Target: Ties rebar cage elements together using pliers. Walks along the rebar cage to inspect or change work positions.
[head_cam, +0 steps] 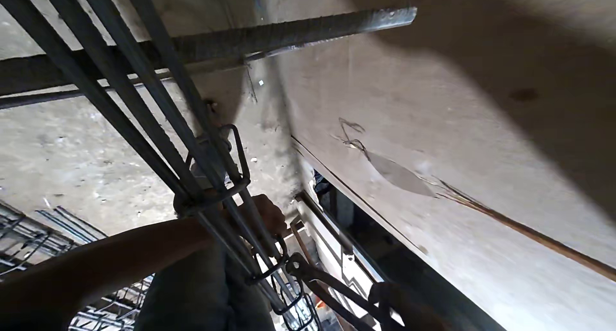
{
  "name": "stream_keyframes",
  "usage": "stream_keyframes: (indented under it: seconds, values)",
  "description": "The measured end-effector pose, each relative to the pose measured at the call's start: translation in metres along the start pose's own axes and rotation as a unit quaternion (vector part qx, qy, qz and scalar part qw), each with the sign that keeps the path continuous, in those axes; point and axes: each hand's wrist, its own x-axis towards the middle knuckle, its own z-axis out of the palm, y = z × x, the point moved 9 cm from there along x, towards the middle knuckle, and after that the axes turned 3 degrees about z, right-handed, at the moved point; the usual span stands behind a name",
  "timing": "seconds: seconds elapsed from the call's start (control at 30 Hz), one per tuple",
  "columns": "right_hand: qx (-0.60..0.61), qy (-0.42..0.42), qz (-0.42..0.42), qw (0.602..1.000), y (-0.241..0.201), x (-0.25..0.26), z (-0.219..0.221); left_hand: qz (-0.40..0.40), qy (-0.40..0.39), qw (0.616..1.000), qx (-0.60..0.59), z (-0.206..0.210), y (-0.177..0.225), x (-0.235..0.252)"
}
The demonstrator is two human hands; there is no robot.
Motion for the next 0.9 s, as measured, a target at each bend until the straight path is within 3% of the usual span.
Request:
stream_keyframes:
  seconds: [0.1, 0.17, 0.2, 0.23, 0.27, 0.3, 0.37, 0.43, 0.5, 0.6, 0.67, 0.73, 0.8, 0.87, 0.9]
  values:
    - [-0.079, 0.094, -0.111, 0.986, -0.010, -0.010, -0.009, -0.009, -0.014, 0.999, 0.037, 0.001, 0.003, 0.002]
    - [0.067, -0.011, -0.101, 0.993, 0.008, -0.002, -0.008, -0.056, -0.064, 0.995, 0.050, 0.002, 0.004, 0.005]
    - [0.184, -0.102, -0.094, 0.973, 0.022, 0.006, 0.001, -0.089, -0.066, 0.994, 0.014, 0.001, 0.001, 0.005]
    - [0.303, -0.192, -0.100, 0.928, 0.032, 0.012, 0.014, -0.109, -0.066, 0.992, -0.016, 0.001, -0.001, 0.004]
    - [0.378, -0.248, -0.104, 0.886, 0.038, 0.018, 0.025, -0.105, -0.064, 0.992, -0.017, 0.000, 0.001, 0.003]
    - [0.402, -0.264, -0.105, 0.870, 0.041, 0.023, 0.031, -0.088, -0.061, 0.994, -0.005, -0.002, 0.002, 0.003]
    - [0.392, -0.253, -0.116, 0.877, 0.041, 0.027, 0.044, -0.077, -0.076, 0.994, 0.001, -0.002, 0.002, -0.002]
    - [0.316, -0.211, -0.119, 0.917, 0.038, 0.033, 0.056, -0.115, -0.109, 0.987, 0.003, -0.002, -0.003, -0.004]
    - [0.213, -0.115, -0.106, 0.964, 0.036, 0.038, 0.061, -0.060, -0.128, 0.989, 0.053, -0.008, 0.003, -0.002]
    - [0.116, 0.054, -0.142, 0.982, 0.027, 0.026, 0.053, -0.009, -0.069, 0.977, 0.201, -0.030, 0.008, -0.010]
    - [0.077, 0.138, -0.181, 0.971, 0.018, 0.011, 0.043, -0.103, -0.049, 0.951, 0.289, -0.048, -0.007, -0.034]
    - [0.117, 0.124, -0.211, 0.962, 0.020, 0.008, 0.036, -0.262, -0.007, 0.910, 0.322, -0.080, -0.005, -0.064]
    - [0.259, -0.006, -0.232, 0.938, 0.030, 0.016, 0.045, -0.345, 0.054, 0.855, 0.385, -0.103, 0.028, -0.093]
    - [0.433, -0.135, -0.272, 0.849, 0.033, 0.025, 0.064, -0.401, 0.109, 0.807, 0.420, -0.112, 0.072, -0.121]
    - [0.471, -0.156, -0.290, 0.818, 0.032, 0.027, 0.073, -0.423, 0.131, 0.790, 0.424, -0.111, 0.096, -0.132]
